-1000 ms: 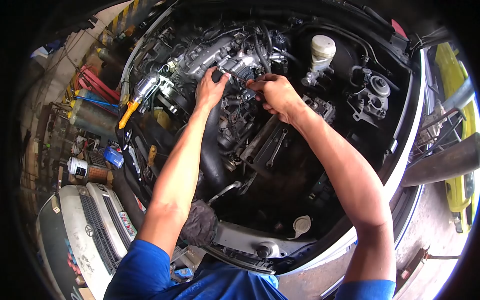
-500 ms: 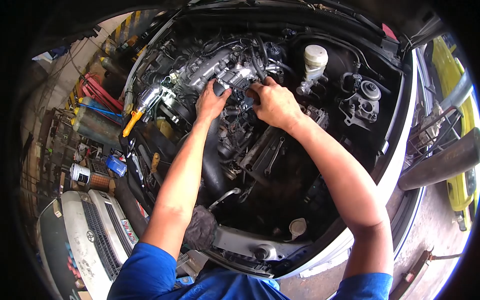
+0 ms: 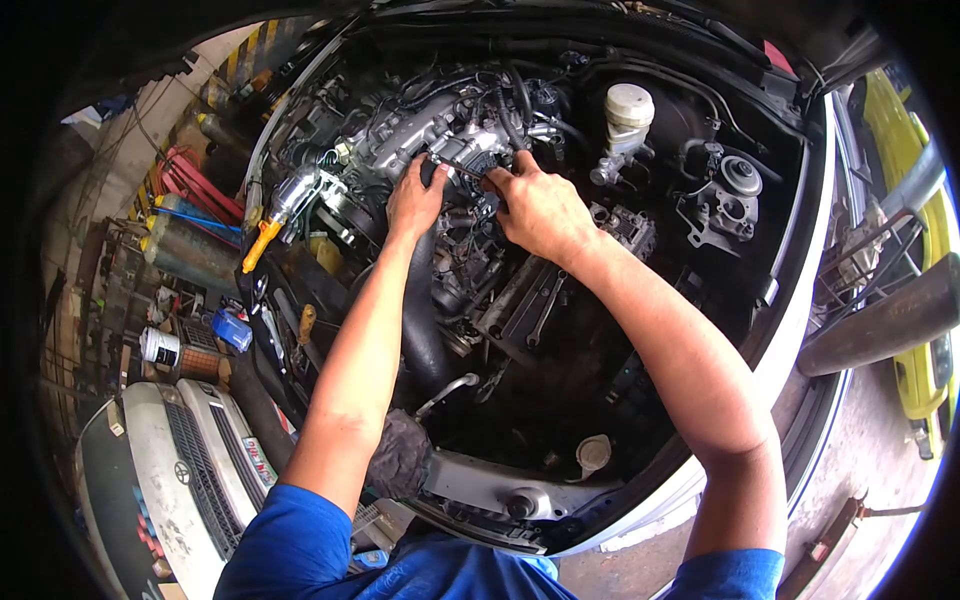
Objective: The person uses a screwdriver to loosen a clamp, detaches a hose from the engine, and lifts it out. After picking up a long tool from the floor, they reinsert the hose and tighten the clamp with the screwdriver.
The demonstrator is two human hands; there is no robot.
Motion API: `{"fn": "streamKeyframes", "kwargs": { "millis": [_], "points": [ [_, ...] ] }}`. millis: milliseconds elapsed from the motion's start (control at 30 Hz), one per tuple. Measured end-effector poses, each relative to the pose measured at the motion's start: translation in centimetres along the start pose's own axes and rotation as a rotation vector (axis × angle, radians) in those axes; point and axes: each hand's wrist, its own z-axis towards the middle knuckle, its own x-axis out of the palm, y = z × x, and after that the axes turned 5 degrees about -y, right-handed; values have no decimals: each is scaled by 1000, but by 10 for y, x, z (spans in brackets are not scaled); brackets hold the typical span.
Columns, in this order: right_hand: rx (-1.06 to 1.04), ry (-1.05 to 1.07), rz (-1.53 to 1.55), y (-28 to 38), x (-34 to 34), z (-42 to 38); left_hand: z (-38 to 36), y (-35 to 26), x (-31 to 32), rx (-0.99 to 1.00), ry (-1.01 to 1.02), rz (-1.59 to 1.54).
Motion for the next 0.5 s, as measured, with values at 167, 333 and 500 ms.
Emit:
{"fn": "streamKeyframes", "kwargs": {
  "millis": [167, 333, 500],
  "points": [
    [-66, -21, -69, 0, 8, -3, 1, 3, 3, 7, -6, 11],
    [-97, -27, -100, 0, 10, -3, 0, 1, 2, 16, -23, 1],
    [-62, -7, -69, 2, 21, -5, 3, 2, 1, 1, -15, 2]
  ]
}}
